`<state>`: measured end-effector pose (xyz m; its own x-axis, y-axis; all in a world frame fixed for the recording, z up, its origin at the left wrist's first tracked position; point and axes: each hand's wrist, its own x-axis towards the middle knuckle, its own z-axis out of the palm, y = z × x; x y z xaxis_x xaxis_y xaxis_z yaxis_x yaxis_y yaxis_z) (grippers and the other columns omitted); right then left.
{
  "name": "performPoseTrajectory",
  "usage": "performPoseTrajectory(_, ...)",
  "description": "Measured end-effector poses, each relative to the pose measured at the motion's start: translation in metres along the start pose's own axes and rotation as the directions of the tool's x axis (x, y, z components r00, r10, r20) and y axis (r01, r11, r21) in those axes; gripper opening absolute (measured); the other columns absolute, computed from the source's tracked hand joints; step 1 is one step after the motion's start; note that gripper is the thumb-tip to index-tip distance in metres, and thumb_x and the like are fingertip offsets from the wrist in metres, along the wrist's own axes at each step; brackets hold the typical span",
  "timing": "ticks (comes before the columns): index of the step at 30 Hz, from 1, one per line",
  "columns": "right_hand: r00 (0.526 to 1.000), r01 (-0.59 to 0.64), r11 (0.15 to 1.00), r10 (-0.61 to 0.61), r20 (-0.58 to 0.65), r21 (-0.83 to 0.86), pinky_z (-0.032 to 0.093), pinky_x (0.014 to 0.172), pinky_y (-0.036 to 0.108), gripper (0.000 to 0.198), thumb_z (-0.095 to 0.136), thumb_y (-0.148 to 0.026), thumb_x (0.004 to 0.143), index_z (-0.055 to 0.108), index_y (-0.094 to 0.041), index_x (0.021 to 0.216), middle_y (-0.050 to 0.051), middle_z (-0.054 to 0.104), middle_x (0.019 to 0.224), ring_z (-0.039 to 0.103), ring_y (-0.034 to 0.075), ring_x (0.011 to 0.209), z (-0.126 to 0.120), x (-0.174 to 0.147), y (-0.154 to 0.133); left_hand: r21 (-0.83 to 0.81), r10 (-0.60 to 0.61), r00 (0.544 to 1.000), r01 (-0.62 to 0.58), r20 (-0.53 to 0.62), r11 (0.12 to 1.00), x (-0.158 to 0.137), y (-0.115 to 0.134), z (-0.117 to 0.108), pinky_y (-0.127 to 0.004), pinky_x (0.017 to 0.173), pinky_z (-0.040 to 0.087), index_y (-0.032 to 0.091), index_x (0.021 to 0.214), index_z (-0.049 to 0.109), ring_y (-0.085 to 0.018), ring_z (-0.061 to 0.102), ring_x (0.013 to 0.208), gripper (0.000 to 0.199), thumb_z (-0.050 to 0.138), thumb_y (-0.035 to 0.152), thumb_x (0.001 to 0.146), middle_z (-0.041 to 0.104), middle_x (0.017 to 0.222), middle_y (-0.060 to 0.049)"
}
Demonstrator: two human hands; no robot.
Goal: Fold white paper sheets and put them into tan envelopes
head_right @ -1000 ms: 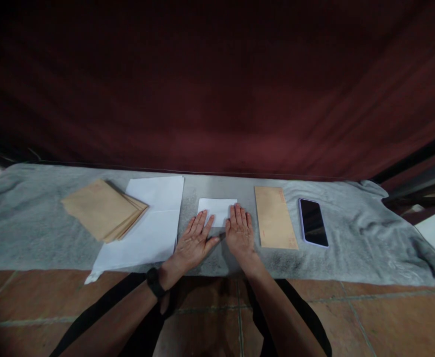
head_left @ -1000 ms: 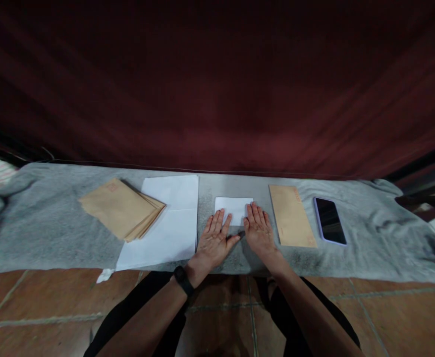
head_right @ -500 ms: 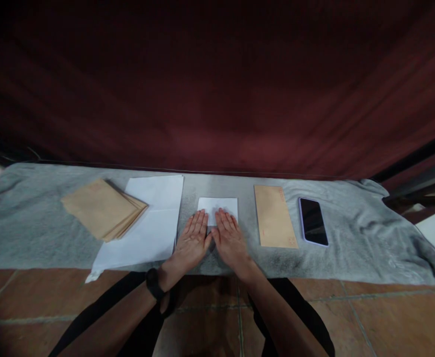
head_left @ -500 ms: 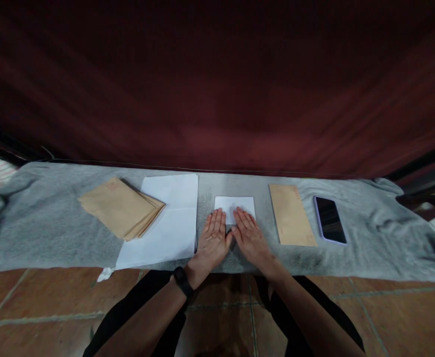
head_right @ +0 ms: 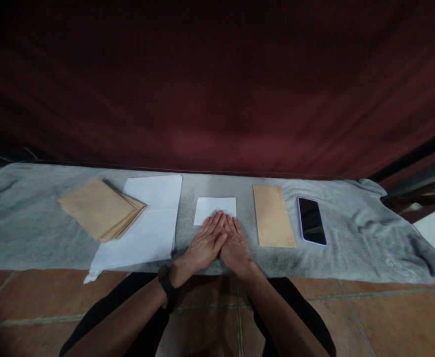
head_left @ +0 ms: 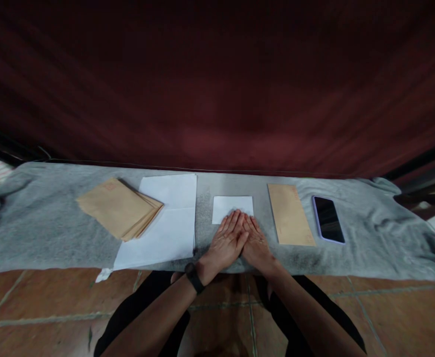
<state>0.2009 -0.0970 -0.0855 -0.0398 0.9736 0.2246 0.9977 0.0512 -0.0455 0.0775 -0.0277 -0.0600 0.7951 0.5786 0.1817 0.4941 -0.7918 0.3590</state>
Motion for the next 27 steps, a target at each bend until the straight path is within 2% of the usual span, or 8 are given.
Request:
performPoseTrajectory(4,0.997,0.012,1.000,-0.014,-0.079,-0.018,0.024,0.125,0.048,0.062,0.042,-0.019,0.100,0.027,-0.009,0.159,0.013,0.033,0.163,0.028,0.027,0.152,0.004,-0.003,0.005,0.024,-0.061,0.998,0.061,-0.020,0.998,0.002,-0.002,0.009,-0.048,0.126,0.025,0.008,0.158,0.024,-0.025,0.018,0.155,0.072,0.028,0.055,0.104,0.030,0.164,-0.018)
performPoseTrajectory(7,0.994,-0.048,0.999,0.046,-0.100,-0.016,0.025,0.125,0.047,0.065,0.039,-0.023,0.103,0.014,-0.010,0.161,0.014,0.031,0.163,0.029,0.025,0.152,0.004,-0.004,0.014,0.088,-0.078,0.996,0.081,-0.042,0.993,-0.001,-0.010,0.011,-0.048,0.126,0.024,0.005,0.157,0.027,-0.027,0.018,0.155,0.077,0.028,0.059,0.103,0.031,0.163,-0.020)
performPoseTrajectory(9,0.990,-0.103,0.995,0.102,-0.103,-0.005,0.026,0.124,0.046,0.065,0.038,-0.026,0.104,0.012,-0.009,0.162,0.015,0.032,0.163,0.031,0.025,0.151,0.003,-0.006,0.019,0.133,-0.096,0.994,0.103,-0.056,0.986,-0.004,-0.015,0.010,-0.047,0.126,0.023,0.002,0.155,0.029,-0.028,0.018,0.155,0.078,0.030,0.059,0.102,0.031,0.162,-0.021)
performPoseTrajectory(16,0.982,-0.162,0.985,0.167,-0.091,0.054,0.028,0.123,0.044,0.060,0.037,-0.033,0.106,0.023,-0.010,0.160,0.014,0.034,0.162,0.034,0.024,0.150,-0.001,-0.010,0.026,0.229,-0.208,0.974,0.225,-0.095,0.947,-0.010,-0.031,0.005,-0.047,0.125,0.024,0.003,0.155,0.031,-0.028,0.022,0.154,0.067,0.035,0.045,0.103,0.030,0.162,-0.021)
performPoseTrajectory(20,0.981,-0.181,0.976,0.187,-0.048,0.121,0.028,0.123,0.044,0.055,0.031,-0.032,0.107,0.034,-0.009,0.156,0.014,0.036,0.161,0.033,0.024,0.150,-0.004,-0.009,0.029,0.235,-0.258,0.959,0.279,-0.115,0.931,-0.011,-0.031,0.001,-0.048,0.126,0.023,-0.001,0.152,0.035,-0.029,0.025,0.153,0.063,0.032,0.039,0.104,0.032,0.161,-0.022)
performPoseTrajectory(22,0.971,-0.232,0.958,0.237,-0.011,0.169,0.029,0.123,0.046,0.054,0.027,-0.033,0.108,0.040,-0.008,0.154,0.014,0.040,0.159,0.036,0.024,0.149,-0.008,-0.004,0.031,0.223,-0.272,0.951,0.300,-0.151,0.927,-0.007,-0.029,-0.003,-0.051,0.126,0.022,-0.002,0.151,0.037,-0.030,0.026,0.153,0.062,0.031,0.037,0.103,0.035,0.159,-0.024)
performPoseTrajectory(25,0.944,-0.325,0.913,0.329,0.025,0.247,0.029,0.123,0.049,0.056,0.021,-0.035,0.108,0.045,-0.008,0.151,0.014,0.045,0.156,0.037,0.026,0.148,-0.015,0.010,0.033,0.196,-0.230,0.956,0.264,-0.180,0.944,0.004,-0.022,-0.007,-0.051,0.126,0.021,0.001,0.151,0.038,-0.028,0.024,0.153,0.058,0.031,0.033,0.103,0.036,0.160,-0.021)
performPoseTrajectory(27,0.942,-0.326,0.895,0.333,0.028,0.304,0.028,0.123,0.048,0.058,0.017,-0.036,0.108,0.044,-0.009,0.152,0.014,0.043,0.157,0.034,0.024,0.150,-0.020,0.023,0.032,0.180,-0.169,0.971,0.199,-0.167,0.963,0.014,-0.018,-0.006,-0.049,0.127,0.021,0.005,0.153,0.037,-0.025,0.022,0.154,0.056,0.030,0.029,0.103,0.035,0.161,-0.017)
